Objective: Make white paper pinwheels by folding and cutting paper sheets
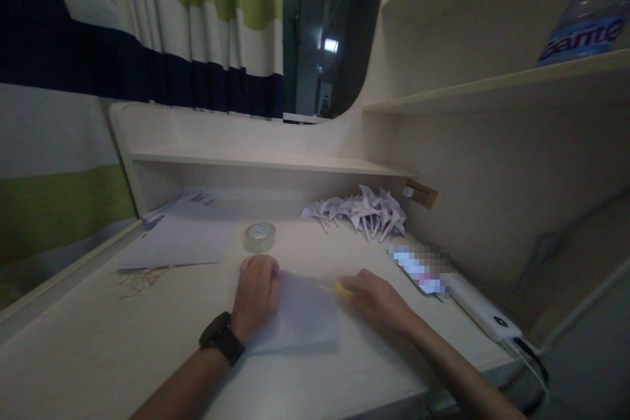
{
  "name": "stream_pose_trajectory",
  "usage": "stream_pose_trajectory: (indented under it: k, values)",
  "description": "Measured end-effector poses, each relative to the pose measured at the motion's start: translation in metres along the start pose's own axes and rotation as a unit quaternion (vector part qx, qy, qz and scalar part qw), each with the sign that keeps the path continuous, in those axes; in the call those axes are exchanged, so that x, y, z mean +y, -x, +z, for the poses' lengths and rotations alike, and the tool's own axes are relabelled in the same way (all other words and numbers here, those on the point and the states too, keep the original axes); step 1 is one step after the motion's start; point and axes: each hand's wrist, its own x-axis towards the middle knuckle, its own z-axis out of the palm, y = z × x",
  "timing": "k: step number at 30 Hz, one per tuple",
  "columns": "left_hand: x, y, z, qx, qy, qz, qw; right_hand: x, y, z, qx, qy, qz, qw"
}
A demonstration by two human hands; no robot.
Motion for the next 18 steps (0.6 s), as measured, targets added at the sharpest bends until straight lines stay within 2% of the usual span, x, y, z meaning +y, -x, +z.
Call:
stream_pose_trajectory:
  k: [4,10,13,15,18]
  values:
    - [0.001,-0.003,-0.001,-0.037,-0.044,-0.004,0.998,-0.001,0.008,0.000,-0.027,0.033,-0.028,0.999]
    - [0.002,-0.007,0.004,-0.143,-0.124,-0.028,0.981,0.005,0.006,0.003,-0.070,-0.003,-0.086,0.994]
    - [0.003,-0.006,0.005,-0.163,-0.146,-0.042,0.975,0.010,0.002,0.008,-0.068,-0.017,-0.090,0.993]
    - [0.006,-0.004,0.005,-0.174,-0.133,-0.019,0.976,0.012,0.000,0.011,-0.060,-0.017,-0.089,0.994]
    - [0.014,0.002,0.005,-0.240,-0.071,0.058,0.967,0.014,-0.001,0.015,-0.048,-0.014,-0.096,0.994]
